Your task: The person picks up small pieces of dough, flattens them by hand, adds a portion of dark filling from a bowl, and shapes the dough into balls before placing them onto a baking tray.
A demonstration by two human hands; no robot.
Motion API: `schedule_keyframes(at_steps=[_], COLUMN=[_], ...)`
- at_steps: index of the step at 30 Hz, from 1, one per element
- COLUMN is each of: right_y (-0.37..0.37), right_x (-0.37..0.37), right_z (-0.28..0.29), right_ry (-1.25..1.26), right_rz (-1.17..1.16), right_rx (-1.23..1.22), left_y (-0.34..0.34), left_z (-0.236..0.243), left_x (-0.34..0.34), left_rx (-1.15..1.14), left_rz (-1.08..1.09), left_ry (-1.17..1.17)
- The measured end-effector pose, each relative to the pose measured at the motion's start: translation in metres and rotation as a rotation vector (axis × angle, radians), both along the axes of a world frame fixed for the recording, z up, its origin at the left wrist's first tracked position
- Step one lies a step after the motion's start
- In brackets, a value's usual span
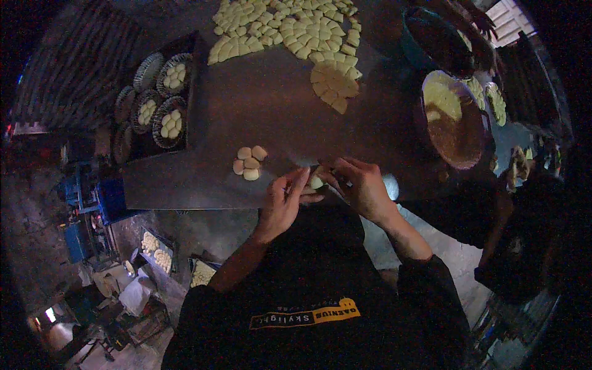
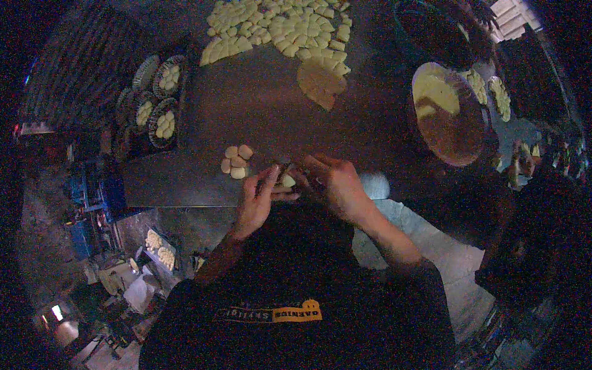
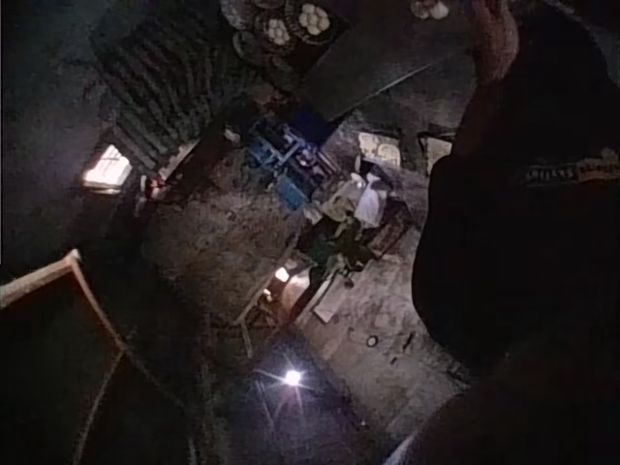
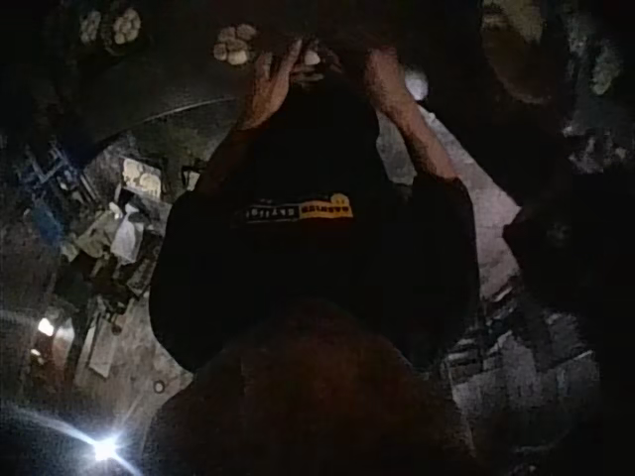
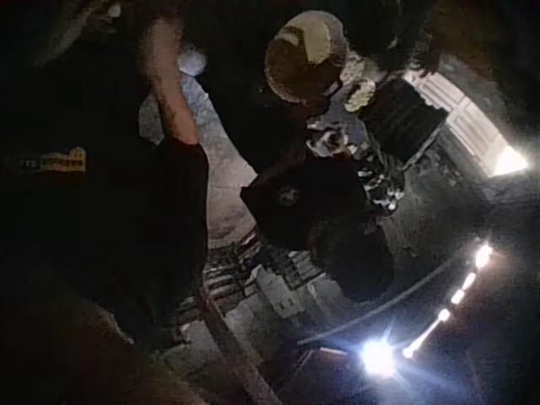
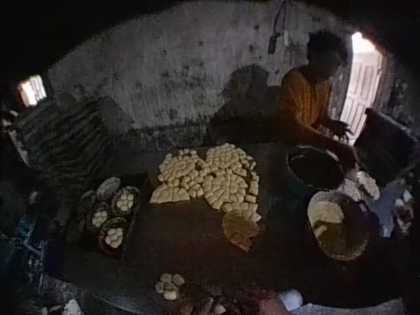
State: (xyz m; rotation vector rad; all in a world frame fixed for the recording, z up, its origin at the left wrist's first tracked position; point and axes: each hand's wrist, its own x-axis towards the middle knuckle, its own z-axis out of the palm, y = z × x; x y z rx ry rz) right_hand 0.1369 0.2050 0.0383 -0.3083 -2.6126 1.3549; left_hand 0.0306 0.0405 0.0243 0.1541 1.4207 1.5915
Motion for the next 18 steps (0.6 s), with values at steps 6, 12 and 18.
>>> schedule_keyframes(at_steps=[6, 12, 18], right_y=[0.000, -0.033, -0.101], right_x=[0.003, -0.001, -0.020], right_z=[-0.003, -0.017, 0.002], right_ry=[0.085, -0.067, -0.080], right_rz=[0.198, 0.140, -0.271], right_rx=[-0.227, -0.336, -0.275], left_y=[-0.014, -0.038, -0.081], left_z=[-0.002, -0.003, -0.065], left_x=[-0.016, -0.020, -0.049], left_rx=[0.157, -0.029, 0.173], left_rz=[-0.162, -0.496, -0.199], left_ry=[-0.096, 0.634, -0.365])
